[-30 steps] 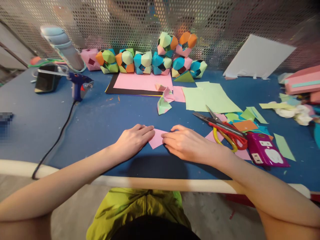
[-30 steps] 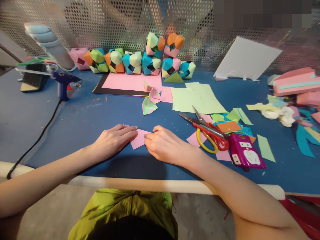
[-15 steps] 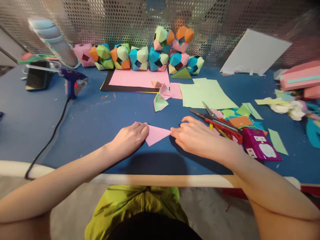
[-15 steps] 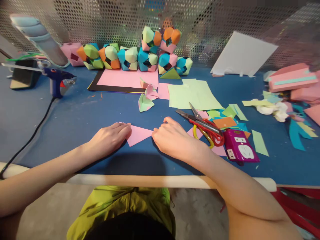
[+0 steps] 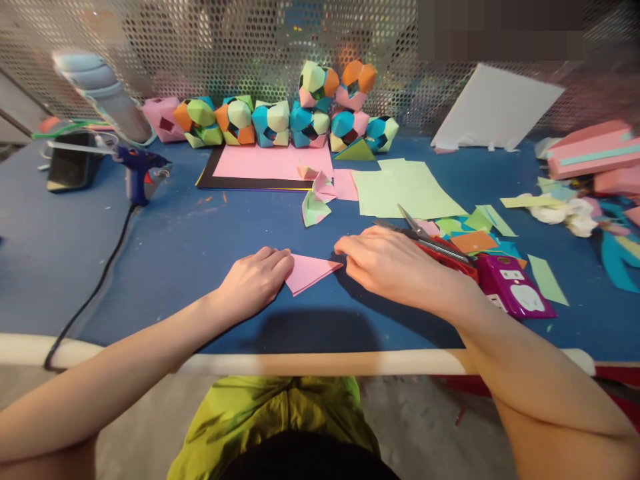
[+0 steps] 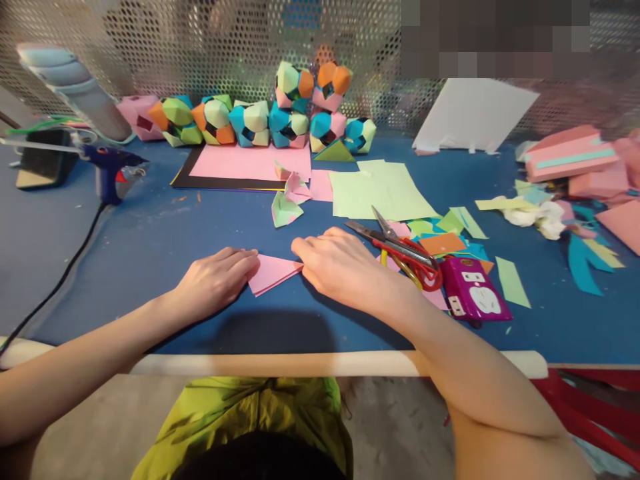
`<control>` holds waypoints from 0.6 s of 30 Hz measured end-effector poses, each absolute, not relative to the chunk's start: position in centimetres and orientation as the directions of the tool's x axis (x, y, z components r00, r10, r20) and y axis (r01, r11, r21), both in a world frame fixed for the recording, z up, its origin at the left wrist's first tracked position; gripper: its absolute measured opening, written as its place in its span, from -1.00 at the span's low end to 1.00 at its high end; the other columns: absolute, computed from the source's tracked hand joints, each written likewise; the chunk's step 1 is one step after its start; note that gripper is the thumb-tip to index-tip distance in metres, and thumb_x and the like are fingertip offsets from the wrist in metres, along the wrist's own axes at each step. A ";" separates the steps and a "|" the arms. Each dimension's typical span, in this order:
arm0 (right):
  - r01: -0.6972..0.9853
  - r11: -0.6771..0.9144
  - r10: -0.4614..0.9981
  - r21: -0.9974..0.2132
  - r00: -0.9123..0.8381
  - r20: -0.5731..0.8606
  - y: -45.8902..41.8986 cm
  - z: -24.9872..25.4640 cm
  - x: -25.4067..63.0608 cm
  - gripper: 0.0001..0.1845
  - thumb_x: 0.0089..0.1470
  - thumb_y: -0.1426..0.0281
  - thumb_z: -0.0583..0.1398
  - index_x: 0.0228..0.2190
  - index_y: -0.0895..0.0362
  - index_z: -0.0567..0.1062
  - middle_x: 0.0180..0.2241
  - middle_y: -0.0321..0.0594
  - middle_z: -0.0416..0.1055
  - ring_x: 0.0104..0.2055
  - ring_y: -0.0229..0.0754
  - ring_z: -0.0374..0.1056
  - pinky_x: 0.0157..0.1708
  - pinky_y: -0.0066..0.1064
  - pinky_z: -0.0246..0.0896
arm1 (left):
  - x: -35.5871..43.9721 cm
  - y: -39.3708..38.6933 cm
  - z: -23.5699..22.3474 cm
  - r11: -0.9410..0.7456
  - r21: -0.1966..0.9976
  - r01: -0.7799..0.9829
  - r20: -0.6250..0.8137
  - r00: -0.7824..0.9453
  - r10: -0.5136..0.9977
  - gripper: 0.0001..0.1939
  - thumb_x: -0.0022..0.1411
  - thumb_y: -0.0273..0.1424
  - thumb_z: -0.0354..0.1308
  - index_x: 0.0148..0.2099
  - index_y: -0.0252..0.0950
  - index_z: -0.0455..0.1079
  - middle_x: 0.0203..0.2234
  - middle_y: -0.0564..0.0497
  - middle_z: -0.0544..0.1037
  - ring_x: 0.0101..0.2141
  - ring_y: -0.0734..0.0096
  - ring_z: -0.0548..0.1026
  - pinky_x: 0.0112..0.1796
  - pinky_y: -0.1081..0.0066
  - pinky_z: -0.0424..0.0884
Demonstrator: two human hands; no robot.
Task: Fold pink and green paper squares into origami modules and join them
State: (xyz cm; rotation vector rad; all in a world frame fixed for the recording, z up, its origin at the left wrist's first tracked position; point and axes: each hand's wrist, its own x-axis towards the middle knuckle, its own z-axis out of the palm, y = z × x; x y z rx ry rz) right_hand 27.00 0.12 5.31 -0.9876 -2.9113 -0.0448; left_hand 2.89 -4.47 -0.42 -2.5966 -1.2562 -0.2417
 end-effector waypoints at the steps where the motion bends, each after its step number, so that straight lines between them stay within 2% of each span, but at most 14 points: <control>1: 0.628 0.778 0.627 -0.005 -0.776 0.072 0.2 5.1 27.0 -0.84 0.13 0.54 0.06 -0.27 0.21 0.43 -0.39 -0.11 0.48 -0.34 -0.09 0.36 -0.27 -0.29 0.07 | 2.9 -4.5 -0.4 -0.599 -0.121 0.792 0.260 0.608 0.750 -0.76 0.32 -0.52 -0.12 -0.12 -0.33 0.37 -0.15 -0.13 0.56 -0.25 0.29 0.49 -0.36 0.39 0.47; 4: 0.667 0.744 0.667 -0.033 -0.745 -0.006 0.8 4.3 27.0 -0.81 0.15 0.43 0.14 -0.17 0.20 0.41 -0.28 -0.09 0.48 -0.29 -0.07 0.38 -0.25 -0.29 0.11 | 2.8 -4.4 -0.3 -0.609 -0.056 0.791 0.288 0.597 0.749 -0.76 0.31 -0.53 -0.13 -0.14 -0.33 0.37 -0.14 -0.15 0.55 -0.24 0.27 0.46 -0.34 0.35 0.45; 6: 0.657 0.752 0.655 -0.052 -0.753 -0.058 1.2 3.7 26.9 -0.79 0.15 0.39 0.17 -0.16 0.18 0.41 -0.23 -0.09 0.46 -0.24 -0.07 0.37 -0.25 -0.30 0.12 | 2.8 -4.4 -0.2 -0.616 -0.058 0.785 0.300 0.603 0.740 -0.76 0.32 -0.53 -0.13 -0.16 -0.34 0.37 -0.16 -0.16 0.55 -0.25 0.26 0.45 -0.31 0.32 0.43; 10: 0.589 0.801 0.585 -0.107 -0.808 -0.074 1.8 3.0 26.7 -0.88 0.19 0.48 0.10 -0.28 0.18 0.45 -0.28 -0.14 0.43 -0.26 -0.16 0.35 -0.27 -0.35 0.11 | 2.8 -4.2 -0.2 -0.611 -0.082 0.788 0.294 0.604 0.740 -0.78 0.33 -0.46 -0.10 -0.20 -0.33 0.39 -0.26 -0.16 0.56 -0.31 0.23 0.44 -0.33 0.27 0.36; 12: 0.569 0.809 0.568 -0.151 -0.821 -0.053 1.8 2.9 26.6 -0.85 0.19 0.51 0.08 -0.35 0.18 0.46 -0.33 -0.17 0.41 -0.30 -0.19 0.33 -0.27 -0.37 0.10 | 2.9 -4.2 0.0 -0.597 -0.038 0.801 0.297 0.579 0.759 -0.77 0.32 -0.46 -0.09 -0.24 -0.32 0.40 -0.31 -0.14 0.56 -0.32 0.23 0.44 -0.32 0.25 0.33; 15: 0.561 0.789 0.587 -0.250 -0.809 0.037 2.0 2.8 26.5 -0.84 0.16 0.54 0.09 -0.35 0.19 0.47 -0.32 -0.17 0.41 -0.29 -0.21 0.32 -0.28 -0.39 0.11 | 2.8 -4.1 0.7 -0.546 0.161 0.822 0.322 0.479 0.817 -0.75 0.28 -0.49 -0.10 -0.25 -0.31 0.42 -0.32 -0.11 0.57 -0.29 0.25 0.45 -0.24 0.24 0.34; 18: 0.514 0.779 0.599 -0.359 -0.779 0.185 2.3 2.5 26.5 -0.81 0.17 0.55 0.06 -0.30 0.19 0.48 -0.29 -0.15 0.43 -0.28 -0.21 0.34 -0.27 -0.39 0.17 | 2.8 -4.1 1.9 -0.376 0.532 0.759 0.262 0.275 0.925 -0.72 0.22 -0.48 -0.11 -0.20 -0.28 0.43 -0.27 -0.06 0.57 -0.22 0.27 0.48 -0.15 0.25 0.39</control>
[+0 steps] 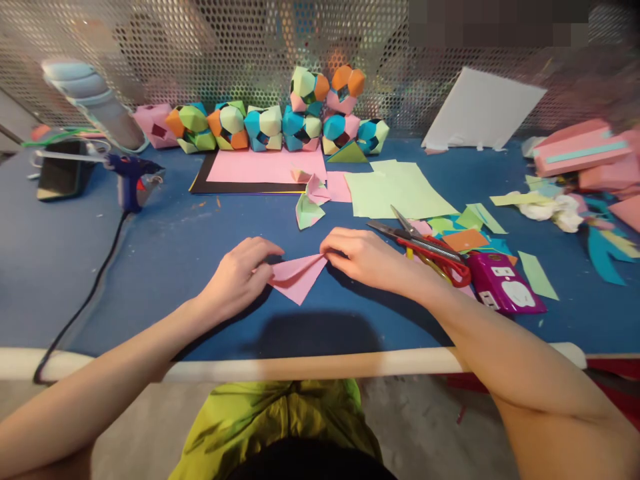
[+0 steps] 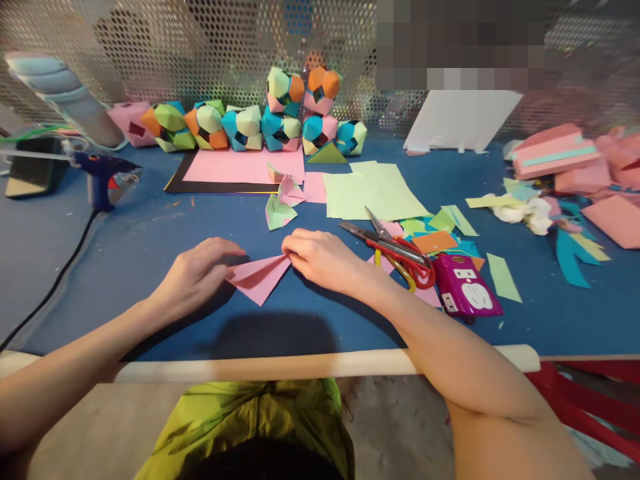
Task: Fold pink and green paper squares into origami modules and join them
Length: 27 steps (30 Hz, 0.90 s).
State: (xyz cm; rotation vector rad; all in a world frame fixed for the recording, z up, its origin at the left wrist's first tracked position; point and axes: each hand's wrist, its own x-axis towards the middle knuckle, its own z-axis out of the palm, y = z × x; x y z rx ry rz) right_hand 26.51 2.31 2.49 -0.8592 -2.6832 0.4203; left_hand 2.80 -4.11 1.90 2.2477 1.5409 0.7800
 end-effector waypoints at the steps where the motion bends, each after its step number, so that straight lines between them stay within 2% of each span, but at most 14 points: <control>1: 0.482 0.788 0.588 -0.382 -0.774 0.234 2.4 2.4 26.5 -0.80 0.18 0.54 0.05 -0.28 0.20 0.48 -0.29 -0.14 0.44 -0.28 -0.21 0.35 -0.27 -0.38 0.19 | 2.8 -4.1 2.3 -0.281 0.661 0.696 0.203 0.194 0.960 -0.72 0.22 -0.46 -0.11 -0.18 -0.27 0.43 -0.25 -0.05 0.57 -0.19 0.27 0.49 -0.14 0.26 0.40; 3: 0.405 0.818 0.544 -0.408 -0.776 0.321 2.4 2.2 26.4 -0.79 0.20 0.54 0.04 -0.27 0.21 0.48 -0.28 -0.12 0.45 -0.26 -0.20 0.37 -0.26 -0.37 0.24 | 3.0 -4.0 2.8 -0.100 0.853 0.512 0.073 0.073 0.995 -0.73 0.25 -0.38 -0.07 -0.14 -0.28 0.43 -0.19 -0.07 0.57 -0.16 0.26 0.51 -0.12 0.26 0.42; 5: 0.318 0.844 0.495 -0.431 -0.770 0.402 2.1 2.1 26.1 -0.78 0.20 0.54 0.03 -0.27 0.21 0.48 -0.27 -0.11 0.46 -0.23 -0.21 0.38 -0.22 -0.36 0.29 | 3.3 -3.9 2.8 0.014 0.938 0.346 -0.034 0.051 0.998 -0.69 0.26 -0.25 -0.01 -0.10 -0.31 0.43 -0.17 -0.10 0.57 -0.16 0.25 0.51 -0.15 0.28 0.43; 8: 0.230 0.849 0.478 -0.476 -0.718 0.506 1.5 2.2 25.6 -0.80 0.20 0.54 0.05 -0.26 0.21 0.48 -0.28 -0.13 0.48 -0.22 -0.24 0.40 -0.21 -0.39 0.33 | 4.0 -4.0 2.5 0.124 0.948 0.294 -0.176 0.154 0.972 -0.62 0.18 -0.11 0.10 -0.13 -0.31 0.47 -0.27 -0.06 0.58 -0.30 0.33 0.50 -0.31 0.39 0.41; 11: 0.235 0.787 0.569 -0.571 -0.636 0.522 0.9 2.3 25.1 -0.83 0.18 0.50 0.09 -0.23 0.19 0.47 -0.28 -0.17 0.50 -0.24 -0.26 0.42 -0.21 -0.40 0.36 | 4.6 -4.3 2.4 0.211 0.928 0.307 -0.282 0.210 0.936 -0.65 0.12 -0.09 0.15 -0.30 -0.30 0.49 -0.52 0.06 0.50 -0.54 0.51 0.37 -0.54 0.52 0.23; 15: 0.242 0.616 0.725 -0.750 -0.546 0.419 0.8 1.9 24.7 -0.80 0.11 0.46 0.15 -0.18 0.18 0.45 -0.25 -0.17 0.51 -0.25 -0.27 0.44 -0.21 -0.41 0.38 | 5.0 -4.5 2.6 0.269 0.935 0.233 -0.310 0.159 0.938 -0.68 0.06 -0.13 0.20 -0.40 -0.32 0.44 -0.63 0.13 0.37 -0.63 0.60 0.22 -0.62 0.56 0.06; 19: 0.261 0.388 0.802 -0.884 -0.568 0.184 0.9 1.6 24.5 -0.78 0.07 0.39 0.17 -0.21 0.20 0.46 -0.30 -0.17 0.51 -0.31 -0.26 0.43 -0.27 -0.40 0.37 | 4.9 -4.4 2.7 0.289 0.937 0.196 -0.312 0.099 0.945 -0.70 0.05 -0.15 0.20 -0.41 -0.33 0.41 -0.64 0.15 0.32 -0.66 0.63 0.17 -0.65 0.57 0.00; 22: 0.319 0.300 0.777 -0.899 -0.628 0.037 0.7 2.1 24.3 -0.85 0.08 0.38 0.15 -0.37 0.20 0.47 -0.42 -0.26 0.47 -0.38 -0.28 0.37 -0.34 -0.41 0.29 | 4.9 -4.4 2.5 0.299 0.933 0.200 -0.322 0.096 0.942 -0.69 0.06 -0.14 0.19 -0.40 -0.33 0.40 -0.64 0.15 0.32 -0.66 0.61 0.19 -0.66 0.56 -0.01; 27: 0.392 0.264 0.776 -0.881 -0.629 -0.047 -0.1 3.0 24.0 -0.82 0.08 0.39 0.11 -0.50 0.18 0.42 -0.52 -0.33 0.37 -0.45 -0.31 0.26 -0.40 -0.45 0.14 | 5.1 -4.6 2.4 0.194 0.952 0.235 -0.229 0.128 0.965 -0.65 0.10 -0.12 0.16 -0.45 -0.34 0.42 -0.56 0.09 0.42 -0.53 0.53 0.31 -0.50 0.53 0.19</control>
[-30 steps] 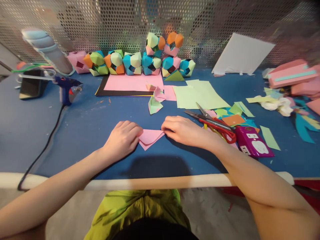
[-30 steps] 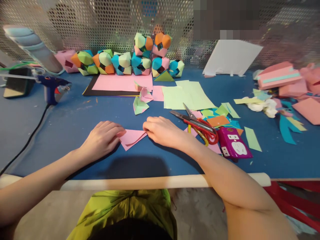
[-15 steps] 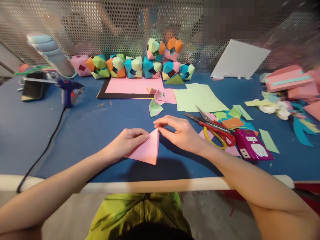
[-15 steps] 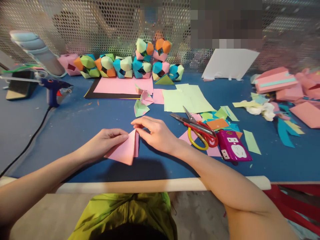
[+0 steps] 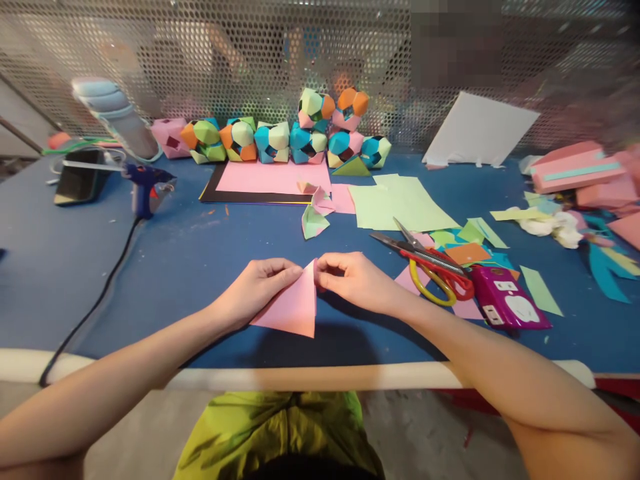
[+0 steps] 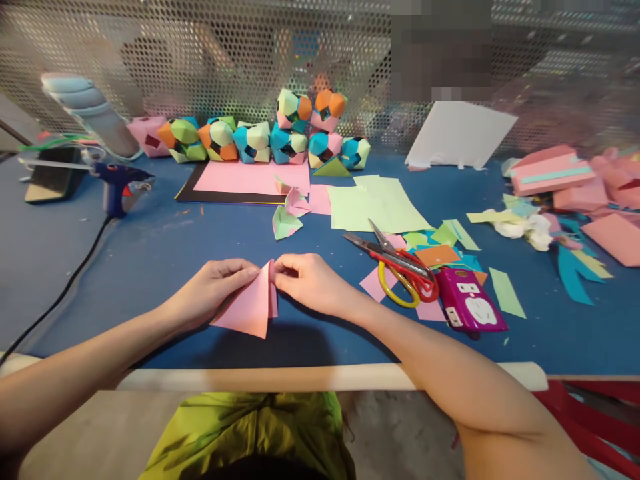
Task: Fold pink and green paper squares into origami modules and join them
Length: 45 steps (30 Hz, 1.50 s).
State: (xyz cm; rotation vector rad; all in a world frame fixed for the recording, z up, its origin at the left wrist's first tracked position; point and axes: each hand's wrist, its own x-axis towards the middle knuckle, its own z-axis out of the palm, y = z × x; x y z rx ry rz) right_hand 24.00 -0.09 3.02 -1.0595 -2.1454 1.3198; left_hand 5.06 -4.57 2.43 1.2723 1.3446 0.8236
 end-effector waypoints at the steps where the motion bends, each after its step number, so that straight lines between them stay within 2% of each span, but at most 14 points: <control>1: 0.399 0.260 0.775 -0.879 -0.630 -0.056 -0.2 3.1 24.0 -0.82 0.09 0.40 0.10 -0.51 0.18 0.41 -0.52 -0.33 0.36 -0.44 -0.31 0.25 -0.40 -0.45 0.14 | 5.1 -4.6 2.4 0.173 0.950 0.258 -0.212 0.133 0.968 -0.64 0.11 -0.12 0.15 -0.46 -0.34 0.43 -0.57 0.09 0.43 -0.52 0.52 0.32 -0.48 0.52 0.20; 12: 0.402 0.258 0.717 -0.879 -0.689 -0.105 -0.4 3.3 24.0 -0.68 0.20 0.30 0.00 -0.53 0.16 0.36 -0.49 -0.27 0.38 -0.44 -0.28 0.27 -0.39 -0.42 0.13 | 5.2 -4.6 2.8 0.032 0.920 0.391 -0.114 0.188 0.976 -0.67 0.19 -0.17 0.07 -0.38 -0.33 0.47 -0.43 0.01 0.59 -0.36 0.39 0.46 -0.28 0.45 0.34; 17: 0.397 0.248 0.717 -0.884 -0.689 -0.108 -0.5 3.3 24.0 -0.69 0.19 0.31 0.01 -0.53 0.17 0.35 -0.49 -0.27 0.37 -0.43 -0.28 0.27 -0.37 -0.41 0.14 | 5.2 -4.8 2.9 -0.018 0.900 0.436 -0.069 0.183 0.981 -0.68 0.17 -0.18 0.06 -0.40 -0.33 0.45 -0.46 0.01 0.56 -0.40 0.41 0.44 -0.32 0.45 0.34; 23: 0.340 0.220 0.768 -0.914 -0.639 -0.053 -0.7 3.3 23.8 -0.79 0.10 0.29 0.10 -0.41 0.17 0.42 -0.48 -0.29 0.38 -0.42 -0.28 0.26 -0.38 -0.43 0.16 | 5.3 -4.9 2.9 -0.009 0.889 0.458 -0.056 0.129 0.990 -0.70 0.11 -0.20 0.08 -0.44 -0.34 0.43 -0.55 0.05 0.47 -0.48 0.48 0.35 -0.43 0.49 0.28; 29: 0.333 0.275 0.815 -0.902 -0.578 0.035 -1.1 3.3 23.5 -0.81 0.09 0.34 0.13 -0.50 0.16 0.42 -0.50 -0.29 0.40 -0.42 -0.30 0.26 -0.40 -0.46 0.17 | 5.8 -5.1 3.0 0.024 0.904 0.427 -0.086 0.125 0.988 -0.74 0.08 -0.24 0.09 -0.45 -0.34 0.43 -0.58 0.07 0.45 -0.52 0.51 0.31 -0.49 0.51 0.26; 36: 0.337 0.304 0.787 -0.891 -0.616 0.036 -1.0 3.4 23.7 -0.80 0.13 0.37 0.09 -0.48 0.16 0.42 -0.49 -0.30 0.39 -0.41 -0.30 0.28 -0.36 -0.46 0.18 | 5.7 -5.0 3.2 0.024 0.889 0.458 -0.107 0.155 0.982 -0.73 0.10 -0.24 0.06 -0.43 -0.33 0.44 -0.53 0.05 0.49 -0.46 0.46 0.36 -0.39 0.47 0.29; 41: 0.292 0.238 0.786 -0.927 -0.618 0.007 -0.7 3.2 23.8 -0.80 0.11 0.32 0.11 -0.45 0.17 0.42 -0.47 -0.29 0.39 -0.39 -0.29 0.28 -0.35 -0.45 0.19 | 5.3 -4.9 3.1 0.000 0.864 0.504 -0.097 0.167 0.981 -0.67 0.14 -0.19 0.02 -0.45 -0.33 0.42 -0.56 0.06 0.47 -0.48 0.45 0.35 -0.41 0.46 0.26; 45: 0.261 0.201 0.777 -0.944 -0.630 -0.009 -0.6 3.2 23.8 -0.77 0.14 0.30 0.09 -0.44 0.18 0.43 -0.47 -0.28 0.40 -0.37 -0.28 0.31 -0.31 -0.43 0.21 | 5.2 -4.8 2.9 0.013 0.890 0.456 -0.098 0.163 0.982 -0.69 0.13 -0.20 0.07 -0.45 -0.33 0.43 -0.55 0.06 0.48 -0.48 0.47 0.35 -0.41 0.48 0.26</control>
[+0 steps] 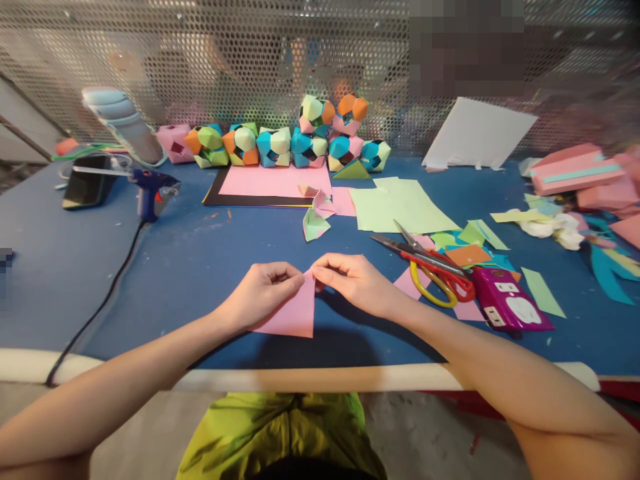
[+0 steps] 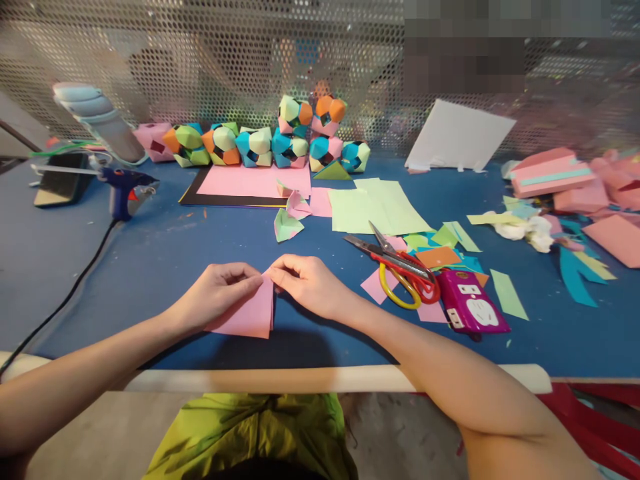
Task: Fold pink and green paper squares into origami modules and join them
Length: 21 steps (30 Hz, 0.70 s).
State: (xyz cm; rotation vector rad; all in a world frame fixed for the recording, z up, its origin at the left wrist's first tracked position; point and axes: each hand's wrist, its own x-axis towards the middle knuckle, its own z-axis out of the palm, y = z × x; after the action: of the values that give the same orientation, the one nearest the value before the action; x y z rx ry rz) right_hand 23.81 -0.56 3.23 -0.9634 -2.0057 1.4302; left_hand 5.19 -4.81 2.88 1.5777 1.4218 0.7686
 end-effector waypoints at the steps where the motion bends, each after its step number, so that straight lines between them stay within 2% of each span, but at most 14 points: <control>1: 0.261 0.203 0.775 -0.944 -0.632 -0.008 -0.5 3.3 23.8 -0.76 0.15 0.31 0.07 -0.44 0.18 0.43 -0.47 -0.28 0.40 -0.37 -0.27 0.32 -0.29 -0.42 0.21 | 5.2 -4.8 2.8 0.023 0.900 0.435 -0.103 0.160 0.982 -0.70 0.13 -0.20 0.08 -0.46 -0.33 0.43 -0.55 0.06 0.48 -0.48 0.48 0.36 -0.41 0.48 0.27; 6: 0.266 0.212 0.769 -0.940 -0.640 -0.007 -0.5 3.5 24.0 -0.71 0.19 0.33 0.03 -0.46 0.18 0.45 -0.47 -0.26 0.41 -0.36 -0.26 0.34 -0.26 -0.39 0.22 | 5.3 -4.8 2.7 0.055 0.926 0.374 -0.110 0.129 0.986 -0.74 0.09 -0.24 0.13 -0.48 -0.34 0.43 -0.58 0.07 0.47 -0.51 0.50 0.35 -0.43 0.49 0.27; 14: 0.297 0.206 0.798 -0.932 -0.603 -0.016 -1.0 3.0 23.5 -0.81 0.06 0.30 0.16 -0.44 0.18 0.46 -0.46 -0.27 0.43 -0.39 -0.28 0.29 -0.35 -0.43 0.20 | 5.3 -4.9 2.3 0.062 0.929 0.364 -0.119 0.136 0.984 -0.77 0.08 -0.28 0.15 -0.48 -0.35 0.45 -0.60 0.09 0.45 -0.54 0.54 0.31 -0.48 0.51 0.23; 21: 0.315 0.251 0.809 -0.915 -0.587 0.019 -1.2 2.8 23.3 -0.83 0.06 0.32 0.17 -0.46 0.17 0.46 -0.47 -0.28 0.44 -0.41 -0.28 0.30 -0.38 -0.44 0.20 | 5.4 -5.0 2.4 0.051 0.919 0.390 -0.114 0.139 0.984 -0.76 0.08 -0.28 0.15 -0.48 -0.35 0.46 -0.59 0.07 0.47 -0.54 0.52 0.32 -0.48 0.51 0.24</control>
State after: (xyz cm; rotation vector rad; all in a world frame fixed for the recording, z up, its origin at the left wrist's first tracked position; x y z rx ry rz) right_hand 23.28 -1.18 2.78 -1.0196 -2.0320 1.3122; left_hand 5.35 -5.01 2.44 1.4951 1.4028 0.8134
